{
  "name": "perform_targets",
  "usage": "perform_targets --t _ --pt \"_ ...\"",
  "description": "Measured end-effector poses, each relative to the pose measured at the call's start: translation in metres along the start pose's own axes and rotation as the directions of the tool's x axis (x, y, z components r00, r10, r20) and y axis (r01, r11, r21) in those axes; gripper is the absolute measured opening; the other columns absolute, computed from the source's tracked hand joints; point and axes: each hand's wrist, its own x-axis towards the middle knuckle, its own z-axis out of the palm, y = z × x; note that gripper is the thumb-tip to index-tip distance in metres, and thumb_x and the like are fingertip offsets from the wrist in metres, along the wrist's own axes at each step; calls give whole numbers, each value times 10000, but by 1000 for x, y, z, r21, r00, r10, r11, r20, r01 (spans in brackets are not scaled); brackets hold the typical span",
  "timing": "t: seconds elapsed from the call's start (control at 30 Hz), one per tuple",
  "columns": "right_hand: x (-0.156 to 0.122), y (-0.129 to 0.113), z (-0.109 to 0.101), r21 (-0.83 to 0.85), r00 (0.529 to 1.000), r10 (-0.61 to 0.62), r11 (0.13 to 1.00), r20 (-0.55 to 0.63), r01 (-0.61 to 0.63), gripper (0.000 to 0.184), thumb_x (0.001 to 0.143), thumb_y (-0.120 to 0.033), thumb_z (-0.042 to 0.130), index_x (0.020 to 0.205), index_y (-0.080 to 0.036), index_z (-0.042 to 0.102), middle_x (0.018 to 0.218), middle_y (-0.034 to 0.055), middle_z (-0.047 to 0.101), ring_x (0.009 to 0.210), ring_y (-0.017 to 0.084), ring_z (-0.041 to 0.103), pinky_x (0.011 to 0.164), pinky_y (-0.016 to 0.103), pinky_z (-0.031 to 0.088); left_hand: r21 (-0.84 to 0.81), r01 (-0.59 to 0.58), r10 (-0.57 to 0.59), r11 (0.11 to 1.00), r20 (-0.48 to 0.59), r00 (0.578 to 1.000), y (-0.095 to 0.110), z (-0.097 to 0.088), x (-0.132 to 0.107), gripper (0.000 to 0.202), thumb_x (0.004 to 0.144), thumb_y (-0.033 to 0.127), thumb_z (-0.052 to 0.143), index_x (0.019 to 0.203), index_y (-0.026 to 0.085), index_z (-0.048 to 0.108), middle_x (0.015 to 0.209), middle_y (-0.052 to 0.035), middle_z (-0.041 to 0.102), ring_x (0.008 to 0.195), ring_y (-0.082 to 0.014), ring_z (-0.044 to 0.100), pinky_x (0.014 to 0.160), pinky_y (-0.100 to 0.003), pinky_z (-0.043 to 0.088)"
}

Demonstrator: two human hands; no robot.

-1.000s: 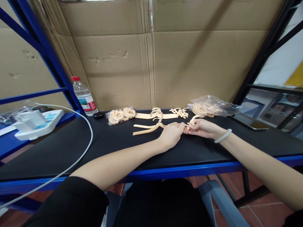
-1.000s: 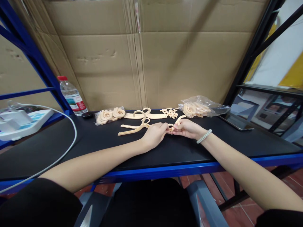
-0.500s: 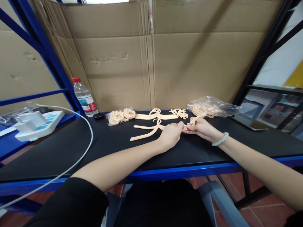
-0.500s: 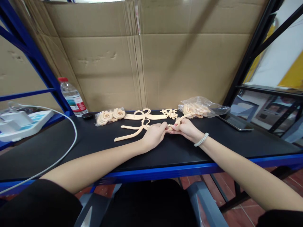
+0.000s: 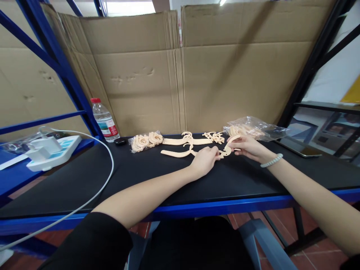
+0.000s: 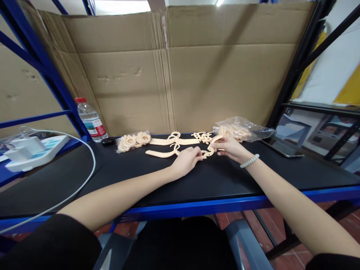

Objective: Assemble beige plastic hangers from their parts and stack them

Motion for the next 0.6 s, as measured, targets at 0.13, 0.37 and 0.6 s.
perform_targets --t 0.13,0.37,0.6 --pt "5 7 1 10 995 7 1000 -104 -6 382 582 -210 784 885 -187 553 631 -23 599 544 84 537 432 165 424 82 -84 85 993 -5 996 0 -10 0 66 880 179 509 936 163 539 936 -52 644 926 -200 553 826 -319 442" --pt "13 18 0 -107 993 59 992 -99 -70 307 592 -200 772 821 -153 574 592 -8 579 497 77 506 436 188 437 269 -30 32 963 0 1000 -23 -69 -22 111 825 188 538 929 156 515 932 -79 602 900 -221 542 788 -342 447" --pt "21 28 -10 -461 988 -143 882 -59 100 315 586 -381 751 761 -148 633 593 -12 545 550 110 472 476 237 353 209 1 -29 978 129 991 -82 -105 -60 113 868 250 505 945 174 538 1002 -83 603 954 -215 556 831 -346 447"
